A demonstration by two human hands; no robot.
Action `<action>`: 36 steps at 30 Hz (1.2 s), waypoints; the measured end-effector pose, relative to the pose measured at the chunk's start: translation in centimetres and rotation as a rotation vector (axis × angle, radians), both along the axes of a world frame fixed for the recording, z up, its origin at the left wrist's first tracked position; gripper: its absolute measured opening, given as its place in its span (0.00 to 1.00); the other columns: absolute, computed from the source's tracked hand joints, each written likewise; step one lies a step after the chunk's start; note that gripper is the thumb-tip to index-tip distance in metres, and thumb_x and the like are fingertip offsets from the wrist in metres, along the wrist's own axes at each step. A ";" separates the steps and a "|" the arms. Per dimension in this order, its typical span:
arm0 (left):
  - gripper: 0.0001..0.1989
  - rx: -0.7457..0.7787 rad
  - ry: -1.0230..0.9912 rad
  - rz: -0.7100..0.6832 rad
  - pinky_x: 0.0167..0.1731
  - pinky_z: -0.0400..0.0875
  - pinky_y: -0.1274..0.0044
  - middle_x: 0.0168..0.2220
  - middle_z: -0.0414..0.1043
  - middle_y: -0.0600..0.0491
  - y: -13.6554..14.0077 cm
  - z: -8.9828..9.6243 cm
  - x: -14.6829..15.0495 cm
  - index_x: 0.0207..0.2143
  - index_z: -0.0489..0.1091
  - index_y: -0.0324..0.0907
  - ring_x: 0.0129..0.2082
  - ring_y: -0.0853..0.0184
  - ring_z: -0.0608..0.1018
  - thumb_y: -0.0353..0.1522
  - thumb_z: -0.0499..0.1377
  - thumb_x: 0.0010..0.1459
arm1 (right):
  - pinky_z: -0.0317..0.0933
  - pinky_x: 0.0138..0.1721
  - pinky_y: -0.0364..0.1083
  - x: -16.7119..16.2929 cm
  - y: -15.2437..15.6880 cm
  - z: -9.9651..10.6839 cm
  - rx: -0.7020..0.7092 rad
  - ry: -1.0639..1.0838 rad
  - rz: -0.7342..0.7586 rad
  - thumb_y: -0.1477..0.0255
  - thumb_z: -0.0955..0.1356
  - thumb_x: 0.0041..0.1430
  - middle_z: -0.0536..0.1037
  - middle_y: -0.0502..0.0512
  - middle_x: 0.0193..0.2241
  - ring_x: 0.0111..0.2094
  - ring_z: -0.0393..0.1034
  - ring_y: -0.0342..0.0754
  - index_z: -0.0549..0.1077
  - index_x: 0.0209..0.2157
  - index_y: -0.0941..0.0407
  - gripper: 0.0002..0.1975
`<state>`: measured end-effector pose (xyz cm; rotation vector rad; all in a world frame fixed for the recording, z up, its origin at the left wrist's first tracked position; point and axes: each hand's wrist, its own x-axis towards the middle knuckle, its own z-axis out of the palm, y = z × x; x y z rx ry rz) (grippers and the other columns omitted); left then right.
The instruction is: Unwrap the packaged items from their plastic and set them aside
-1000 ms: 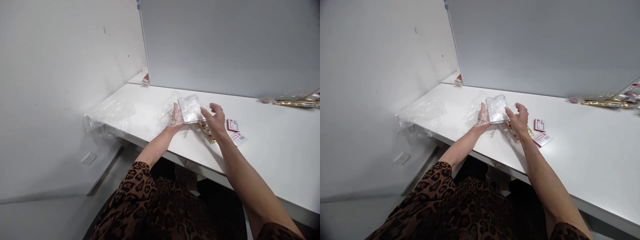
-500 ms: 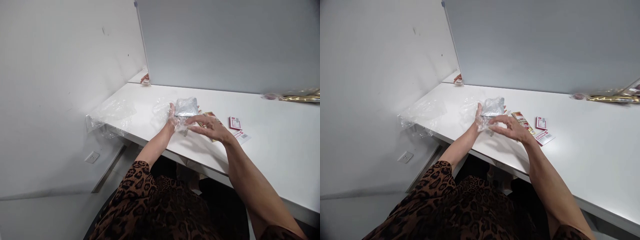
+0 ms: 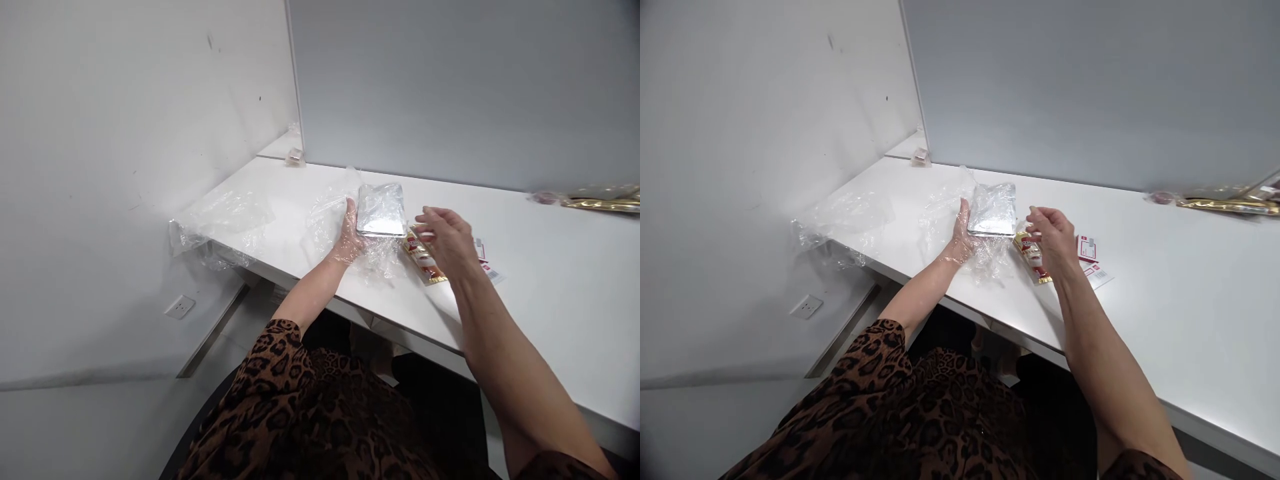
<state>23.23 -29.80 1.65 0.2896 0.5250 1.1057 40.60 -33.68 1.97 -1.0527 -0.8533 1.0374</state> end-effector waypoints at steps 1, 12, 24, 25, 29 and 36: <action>0.39 0.031 0.022 -0.028 0.67 0.64 0.49 0.53 0.80 0.37 0.1 -0.2 0.1 0.60 0.73 0.38 0.66 0.44 0.72 0.59 0.46 0.68 | 0.64 0.19 0.37 -0.2 0.3 -0.4 -0.078 0.025 0.052 0.63 0.80 0.54 0.78 0.49 0.28 0.22 0.68 0.38 0.77 0.34 0.55 0.14; 0.33 0.071 0.089 -0.065 0.58 0.76 0.59 0.40 0.83 0.44 2.4 -1.9 0.3 0.58 0.73 0.38 0.49 0.54 0.84 0.52 0.42 0.73 | 0.74 0.25 0.38 -1.7 1.1 -1.6 -0.157 0.317 0.114 0.77 0.81 0.46 0.80 0.48 0.29 0.27 0.75 0.41 0.76 0.31 0.56 0.13; 0.28 0.281 0.259 -0.473 0.65 0.67 0.55 0.54 0.79 0.42 -0.6 -1.1 2.1 0.64 0.71 0.47 0.63 0.53 0.77 0.32 0.65 0.61 | 0.75 0.34 0.39 0.0 1.8 -0.4 0.074 0.511 -0.118 0.77 0.78 0.54 0.78 0.41 0.31 0.32 0.76 0.38 0.70 0.32 0.53 0.14; 0.27 0.353 0.250 -0.474 0.66 0.65 0.56 0.54 0.79 0.42 -0.8 -1.1 2.4 0.62 0.72 0.47 0.64 0.53 0.76 0.30 0.66 0.60 | 0.75 0.35 0.39 -0.3 1.7 -0.4 0.082 0.498 -0.101 0.77 0.78 0.53 0.78 0.41 0.30 0.32 0.76 0.38 0.69 0.31 0.53 0.15; 0.12 0.428 0.248 -0.272 0.67 0.65 0.66 0.46 0.82 0.45 -0.2 -1.4 3.4 0.48 0.79 0.40 0.62 0.56 0.77 0.29 0.65 0.61 | 0.74 0.33 0.41 -2.2 1.4 -1.1 0.067 0.392 0.057 0.72 0.81 0.47 0.78 0.44 0.29 0.32 0.75 0.42 0.69 0.30 0.53 0.18; 0.11 0.184 0.097 -0.033 0.59 0.75 0.63 0.52 0.80 0.45 0.9 -1.0 2.7 0.47 0.78 0.38 0.63 0.54 0.76 0.33 0.58 0.69 | 0.73 0.42 0.53 -1.9 1.3 -2.2 0.043 -0.113 -0.186 0.58 0.81 0.43 0.75 0.53 0.39 0.40 0.73 0.51 0.70 0.43 0.53 0.29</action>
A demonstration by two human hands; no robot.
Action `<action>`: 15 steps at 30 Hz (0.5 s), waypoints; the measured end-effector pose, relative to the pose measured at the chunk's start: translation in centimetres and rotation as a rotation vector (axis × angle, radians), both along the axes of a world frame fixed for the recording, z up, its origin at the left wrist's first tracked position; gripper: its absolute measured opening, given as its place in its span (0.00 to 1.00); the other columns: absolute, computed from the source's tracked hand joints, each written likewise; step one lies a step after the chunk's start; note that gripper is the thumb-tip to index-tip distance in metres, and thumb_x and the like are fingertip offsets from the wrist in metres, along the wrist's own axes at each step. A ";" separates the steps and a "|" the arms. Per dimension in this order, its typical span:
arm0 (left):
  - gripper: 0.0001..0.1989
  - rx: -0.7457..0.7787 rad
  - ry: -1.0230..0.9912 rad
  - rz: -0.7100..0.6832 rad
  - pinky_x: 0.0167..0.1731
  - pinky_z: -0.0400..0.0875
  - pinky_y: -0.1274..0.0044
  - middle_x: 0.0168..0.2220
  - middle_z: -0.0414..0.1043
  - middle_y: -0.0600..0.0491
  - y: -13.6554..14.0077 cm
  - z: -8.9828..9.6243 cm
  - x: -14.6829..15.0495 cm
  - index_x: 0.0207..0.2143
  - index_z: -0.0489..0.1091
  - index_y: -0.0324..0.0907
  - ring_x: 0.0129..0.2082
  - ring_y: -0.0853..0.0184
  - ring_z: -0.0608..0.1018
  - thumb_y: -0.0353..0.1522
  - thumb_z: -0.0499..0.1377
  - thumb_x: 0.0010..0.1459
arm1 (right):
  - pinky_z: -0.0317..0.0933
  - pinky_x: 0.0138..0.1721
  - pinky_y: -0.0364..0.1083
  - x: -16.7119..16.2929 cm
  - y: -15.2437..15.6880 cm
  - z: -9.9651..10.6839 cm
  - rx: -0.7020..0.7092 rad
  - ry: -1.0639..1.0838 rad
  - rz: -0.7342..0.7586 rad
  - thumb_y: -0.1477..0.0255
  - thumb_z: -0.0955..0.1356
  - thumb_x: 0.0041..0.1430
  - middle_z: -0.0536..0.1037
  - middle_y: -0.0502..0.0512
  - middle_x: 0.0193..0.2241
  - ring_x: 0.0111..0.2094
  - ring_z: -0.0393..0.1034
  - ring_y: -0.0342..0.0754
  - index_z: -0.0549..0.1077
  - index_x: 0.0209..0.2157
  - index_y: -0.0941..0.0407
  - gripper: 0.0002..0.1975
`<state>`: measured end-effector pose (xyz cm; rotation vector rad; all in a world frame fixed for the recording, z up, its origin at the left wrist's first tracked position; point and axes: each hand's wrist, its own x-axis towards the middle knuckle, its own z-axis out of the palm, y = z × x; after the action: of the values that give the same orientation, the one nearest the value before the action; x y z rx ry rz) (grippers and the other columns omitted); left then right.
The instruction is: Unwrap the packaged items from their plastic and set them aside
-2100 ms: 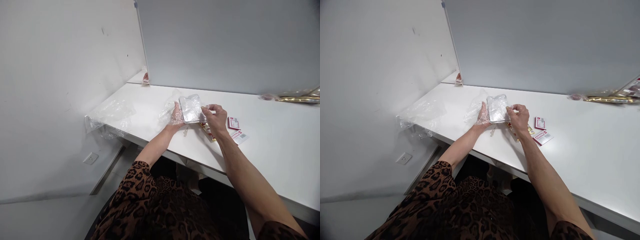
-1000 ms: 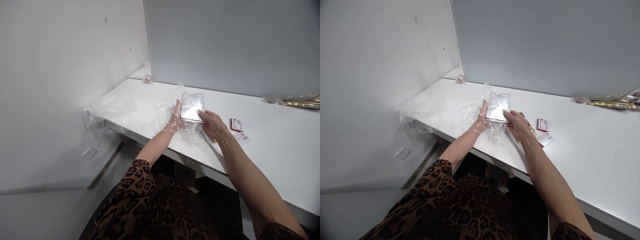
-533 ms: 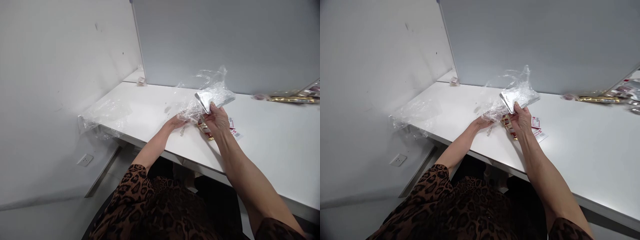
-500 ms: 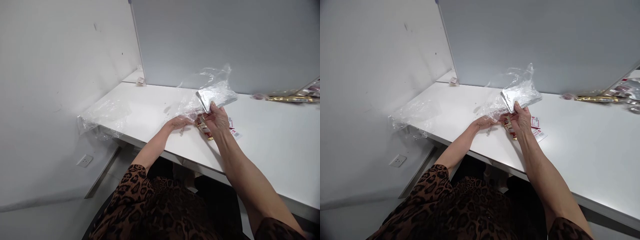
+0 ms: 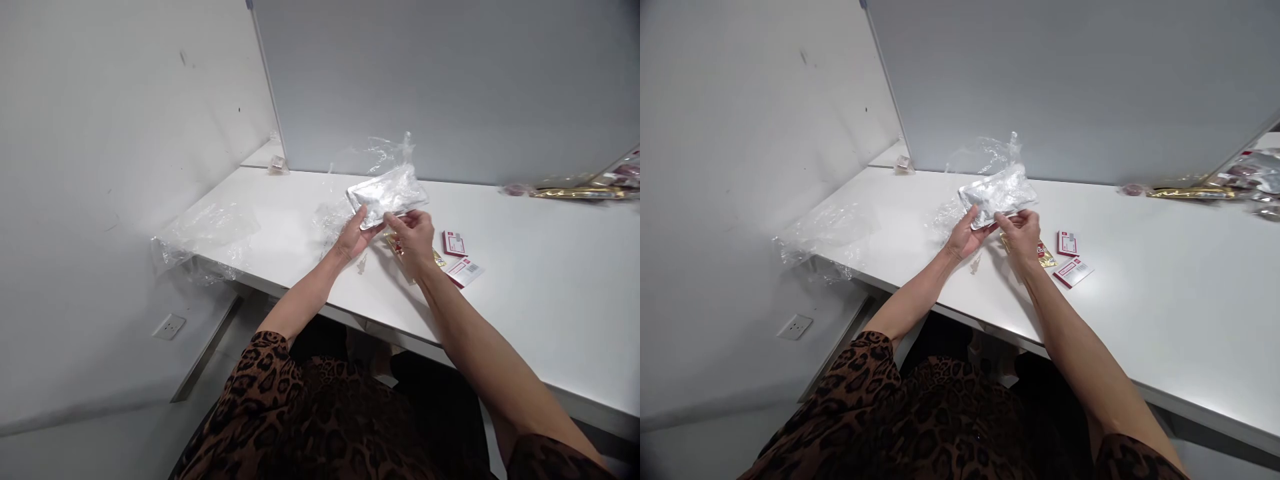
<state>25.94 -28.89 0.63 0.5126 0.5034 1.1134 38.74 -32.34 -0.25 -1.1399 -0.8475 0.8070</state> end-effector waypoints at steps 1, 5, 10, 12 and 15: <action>0.11 0.005 -0.010 0.010 0.59 0.75 0.62 0.53 0.79 0.45 -0.1 0.2 -0.1 0.48 0.78 0.39 0.63 0.55 0.76 0.33 0.58 0.70 | 0.71 0.48 0.56 0.7 0.0 0.0 0.050 -0.140 -0.135 0.58 0.81 0.44 0.75 0.56 0.44 0.46 0.72 0.53 0.69 0.47 0.53 0.32; 0.12 -0.020 0.022 -0.033 0.60 0.75 0.60 0.58 0.77 0.42 -0.6 0.7 -0.4 0.50 0.78 0.39 0.65 0.52 0.75 0.33 0.59 0.69 | 0.51 0.67 0.67 3.1 0.0 0.1 0.223 -0.654 -0.338 0.58 0.77 0.53 0.67 0.61 0.60 0.64 0.57 0.62 0.69 0.56 0.49 0.30; 0.14 -0.036 0.028 -0.068 0.62 0.74 0.57 0.58 0.77 0.42 -0.8 0.6 -0.3 0.54 0.77 0.40 0.64 0.51 0.75 0.32 0.60 0.68 | 0.53 0.65 0.69 3.7 0.2 0.5 0.211 -0.725 -0.279 0.62 0.68 0.64 0.75 0.59 0.46 0.57 0.65 0.61 0.73 0.38 0.52 0.08; 0.15 -0.041 0.032 -0.054 0.61 0.75 0.57 0.58 0.78 0.42 -0.7 0.6 -0.4 0.56 0.76 0.39 0.63 0.51 0.76 0.31 0.60 0.68 | 0.59 0.62 0.65 3.8 0.2 0.8 0.238 -0.606 -0.320 0.63 0.66 0.66 0.76 0.58 0.40 0.51 0.69 0.58 0.71 0.35 0.51 0.08; 0.18 -0.093 0.013 -0.036 0.60 0.76 0.57 0.56 0.79 0.41 -0.4 0.9 -0.9 0.59 0.74 0.38 0.60 0.52 0.79 0.33 0.59 0.69 | 0.70 0.49 0.56 4.7 0.5 1.6 0.266 -0.185 -0.339 0.66 0.66 0.66 0.76 0.54 0.36 0.40 0.72 0.51 0.67 0.35 0.50 0.05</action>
<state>25.07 -29.29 1.55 0.4461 0.5532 1.0478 43.42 -31.82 1.37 -1.0915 -0.8552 0.3023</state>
